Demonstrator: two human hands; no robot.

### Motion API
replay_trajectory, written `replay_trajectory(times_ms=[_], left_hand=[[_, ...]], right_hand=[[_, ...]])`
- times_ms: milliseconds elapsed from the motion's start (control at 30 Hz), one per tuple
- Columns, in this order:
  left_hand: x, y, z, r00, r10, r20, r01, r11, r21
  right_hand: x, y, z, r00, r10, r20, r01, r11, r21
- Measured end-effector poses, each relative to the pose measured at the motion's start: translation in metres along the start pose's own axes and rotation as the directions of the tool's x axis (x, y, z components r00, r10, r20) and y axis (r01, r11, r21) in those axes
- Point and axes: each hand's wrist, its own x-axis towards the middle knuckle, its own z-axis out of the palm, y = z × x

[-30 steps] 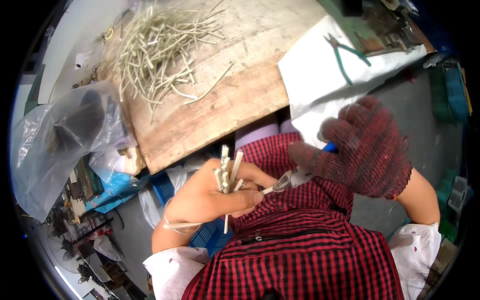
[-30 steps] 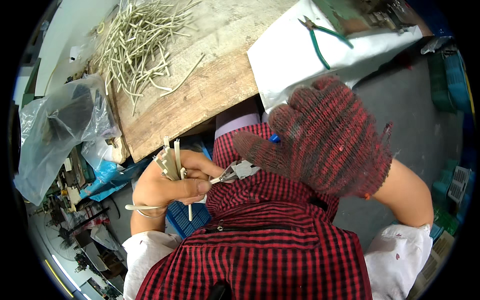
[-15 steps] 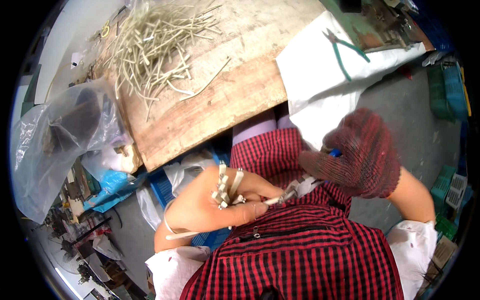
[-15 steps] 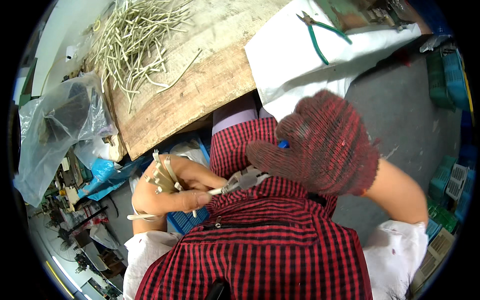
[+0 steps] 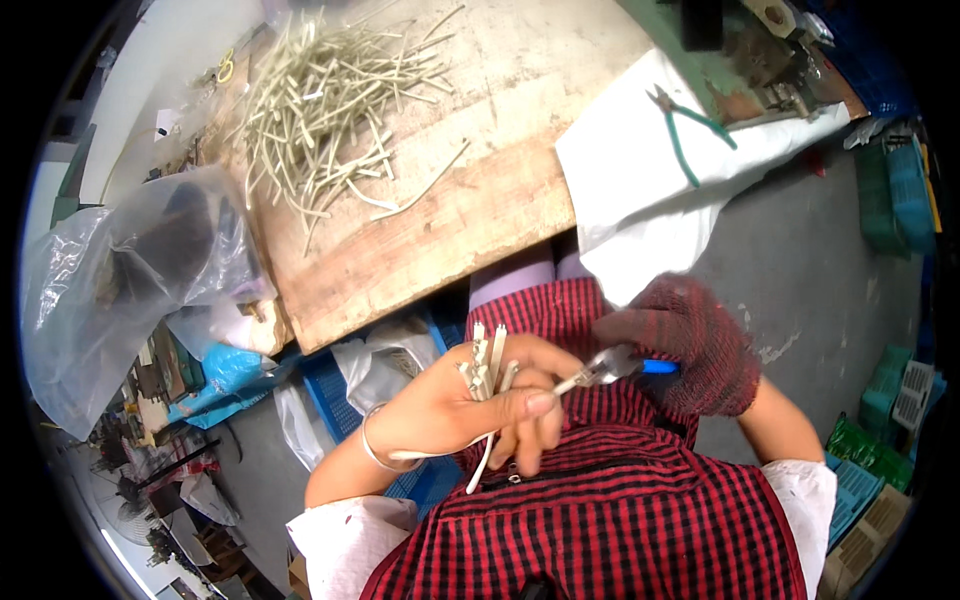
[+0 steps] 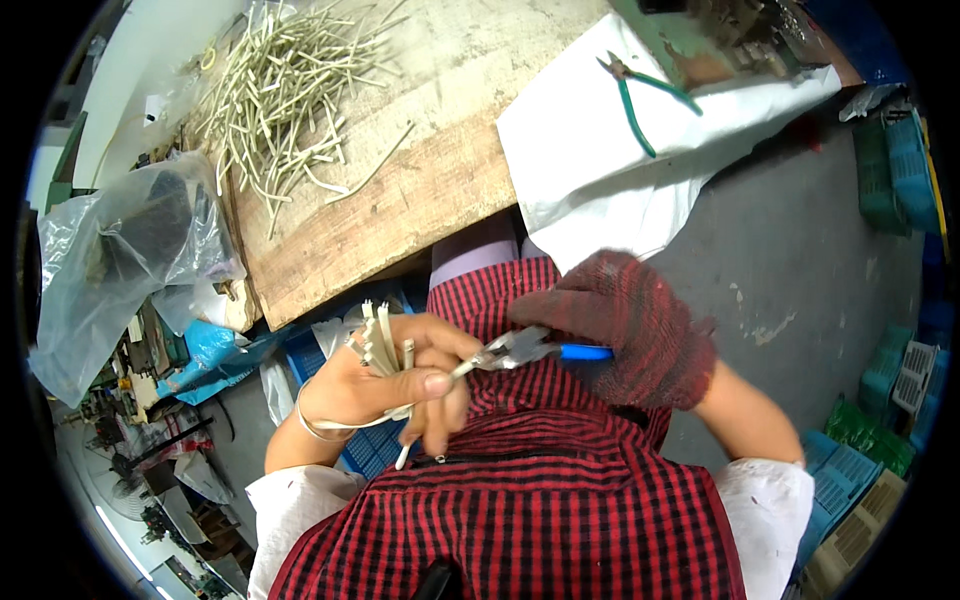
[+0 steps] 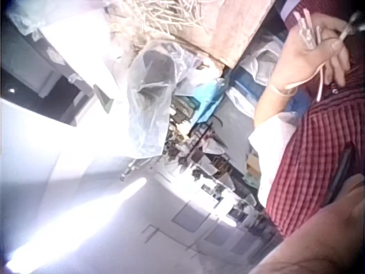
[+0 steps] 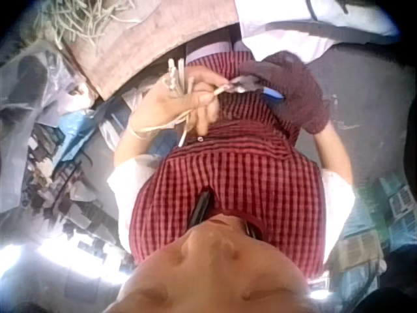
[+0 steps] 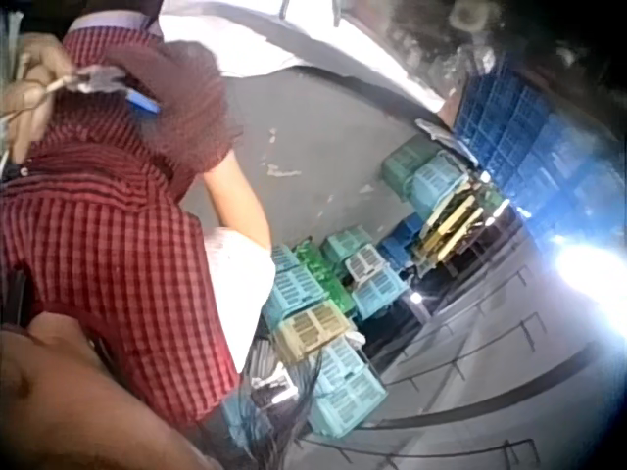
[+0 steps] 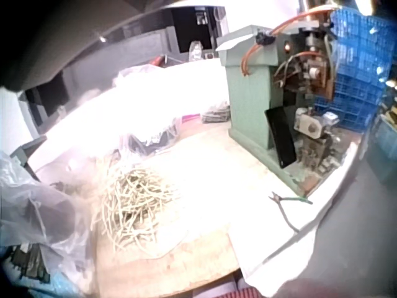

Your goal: The person repeatedly picks up short white rope segments from a wooden board and trims their ends using pliers. The trimmed pieces are placed back on the board. The person wears a red and black checkered apron and a glove on the right hand while working at a cluttered workbench.

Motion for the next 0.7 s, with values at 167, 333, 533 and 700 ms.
replay_trajectory(times_ms=[167,333,533,700], left_hand=[[0.063,0.048,-0.064,0.712,0.661,-0.236,0.051,0.287,0.957],[0.113,0.088,-0.158,0.801,0.439,-0.407,0.323,0.255,0.911],[0.083,0.084,-0.098,0.699,0.638,-0.323,-0.013,0.463,0.886],[0.014,0.017,-0.025,0.743,0.543,-0.391,-0.247,0.766,0.594]], right_hand=[[-0.031,0.000,0.024,0.792,0.610,-0.015,-0.484,0.643,0.594],[-0.028,-0.006,0.030,0.877,0.479,0.038,-0.458,0.810,0.367],[-0.032,0.005,0.050,0.727,0.511,0.459,-0.091,-0.591,0.802],[-0.019,-0.003,0.044,0.791,0.491,0.366,-0.565,0.355,0.745]])
